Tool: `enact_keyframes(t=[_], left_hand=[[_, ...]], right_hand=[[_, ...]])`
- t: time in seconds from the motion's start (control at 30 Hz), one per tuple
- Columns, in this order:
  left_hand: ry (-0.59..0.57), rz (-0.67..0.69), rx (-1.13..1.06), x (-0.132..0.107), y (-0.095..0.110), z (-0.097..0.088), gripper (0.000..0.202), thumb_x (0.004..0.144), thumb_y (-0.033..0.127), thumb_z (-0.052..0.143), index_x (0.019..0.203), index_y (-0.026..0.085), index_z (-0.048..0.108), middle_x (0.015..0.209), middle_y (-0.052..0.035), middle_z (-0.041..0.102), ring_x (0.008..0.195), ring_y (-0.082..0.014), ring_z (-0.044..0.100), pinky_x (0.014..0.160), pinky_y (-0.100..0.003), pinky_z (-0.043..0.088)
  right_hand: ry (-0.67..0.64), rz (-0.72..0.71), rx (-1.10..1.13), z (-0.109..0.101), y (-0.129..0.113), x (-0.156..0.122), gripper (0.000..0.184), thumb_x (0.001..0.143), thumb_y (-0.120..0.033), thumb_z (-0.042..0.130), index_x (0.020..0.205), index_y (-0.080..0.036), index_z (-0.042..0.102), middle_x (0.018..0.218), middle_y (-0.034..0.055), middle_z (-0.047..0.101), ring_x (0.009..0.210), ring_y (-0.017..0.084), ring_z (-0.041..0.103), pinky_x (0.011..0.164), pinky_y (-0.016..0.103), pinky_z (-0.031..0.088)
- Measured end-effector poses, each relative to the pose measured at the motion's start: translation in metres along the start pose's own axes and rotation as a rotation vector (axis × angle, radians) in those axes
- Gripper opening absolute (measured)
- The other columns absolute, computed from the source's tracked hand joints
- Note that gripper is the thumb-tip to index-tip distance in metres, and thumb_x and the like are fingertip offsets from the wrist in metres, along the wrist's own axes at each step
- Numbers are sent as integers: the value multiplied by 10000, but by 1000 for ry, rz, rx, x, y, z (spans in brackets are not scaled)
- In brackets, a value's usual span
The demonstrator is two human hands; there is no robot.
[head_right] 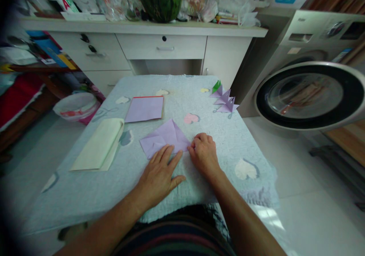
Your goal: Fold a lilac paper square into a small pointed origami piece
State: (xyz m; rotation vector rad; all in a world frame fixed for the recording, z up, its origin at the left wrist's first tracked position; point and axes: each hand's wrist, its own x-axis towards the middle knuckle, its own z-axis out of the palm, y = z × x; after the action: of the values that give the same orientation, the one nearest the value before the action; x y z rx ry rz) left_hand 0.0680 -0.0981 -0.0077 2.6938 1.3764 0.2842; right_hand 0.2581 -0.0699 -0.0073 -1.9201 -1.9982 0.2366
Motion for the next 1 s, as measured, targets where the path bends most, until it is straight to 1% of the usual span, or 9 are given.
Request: enact_keyframes(t=[0.17, 0.27, 0.43, 0.57, 0.63, 0.77, 0.87, 1.0], left_hand=[[12, 2, -5, 0, 0, 2, 714, 842, 600, 574, 1424, 221, 413, 1469, -160, 423, 1384, -351, 354, 1122, -531, 316], [19, 8, -7, 0, 0, 2, 698, 846, 588, 576, 1416, 217, 420, 1469, -160, 422, 1380, -351, 362, 1118, -532, 319], [23, 10, 0, 0, -1, 2, 705, 843, 586, 582, 1416, 211, 416, 1468, -162, 419, 1377, -358, 361, 1113, -532, 319], [19, 16, -3, 0, -1, 1, 695, 855, 593, 558, 1415, 206, 418, 1467, -163, 419, 1376, -356, 357, 1114, -533, 316], [24, 18, -1, 0, -1, 0, 693, 855, 589, 562, 1415, 208, 417, 1471, -163, 414, 1377, -356, 354, 1114, -533, 316], [20, 8, -1, 0, 1, -1, 699, 845, 580, 583, 1413, 207, 422, 1463, -162, 417, 1377, -357, 351, 1121, -524, 312], [15, 7, 0, 0, 1, 0, 713, 841, 577, 590, 1421, 203, 413, 1461, -164, 419, 1376, -360, 350, 1120, -529, 309], [19, 14, 2, 0, 1, 1, 724, 841, 579, 588, 1430, 201, 400, 1462, -167, 417, 1374, -359, 350, 1121, -532, 303]], right_hand=[[13, -2, 1, 2, 2, 0, 68, 856, -239, 610, 812, -187, 618, 1074, 99, 588, 1000, 263, 488, 893, 397, 392], [23, -1, 23, 5, 5, 1, 34, 851, -188, 577, 838, -186, 608, 1060, 109, 591, 992, 265, 492, 881, 403, 391], [55, -7, 136, 6, 13, 2, 183, 821, -86, 458, 879, -194, 595, 1002, 99, 597, 978, 251, 502, 871, 396, 387], [45, -54, 188, 2, 16, -2, 299, 724, -52, 425, 946, -182, 576, 1007, 94, 582, 984, 246, 498, 877, 380, 384], [32, -76, 179, -1, 16, -4, 300, 711, -85, 451, 969, -183, 567, 1016, 91, 574, 988, 250, 495, 888, 383, 379], [25, -75, 117, 1, 12, -4, 208, 786, -252, 551, 983, -186, 564, 1028, 95, 563, 992, 268, 485, 899, 404, 371], [55, -54, 62, 5, 9, -3, 250, 800, -364, 618, 970, -187, 569, 1022, 98, 563, 974, 276, 481, 890, 412, 370], [79, -50, 51, 5, 7, -3, 253, 798, -370, 645, 966, -194, 574, 1021, 95, 562, 960, 273, 480, 876, 408, 380]])
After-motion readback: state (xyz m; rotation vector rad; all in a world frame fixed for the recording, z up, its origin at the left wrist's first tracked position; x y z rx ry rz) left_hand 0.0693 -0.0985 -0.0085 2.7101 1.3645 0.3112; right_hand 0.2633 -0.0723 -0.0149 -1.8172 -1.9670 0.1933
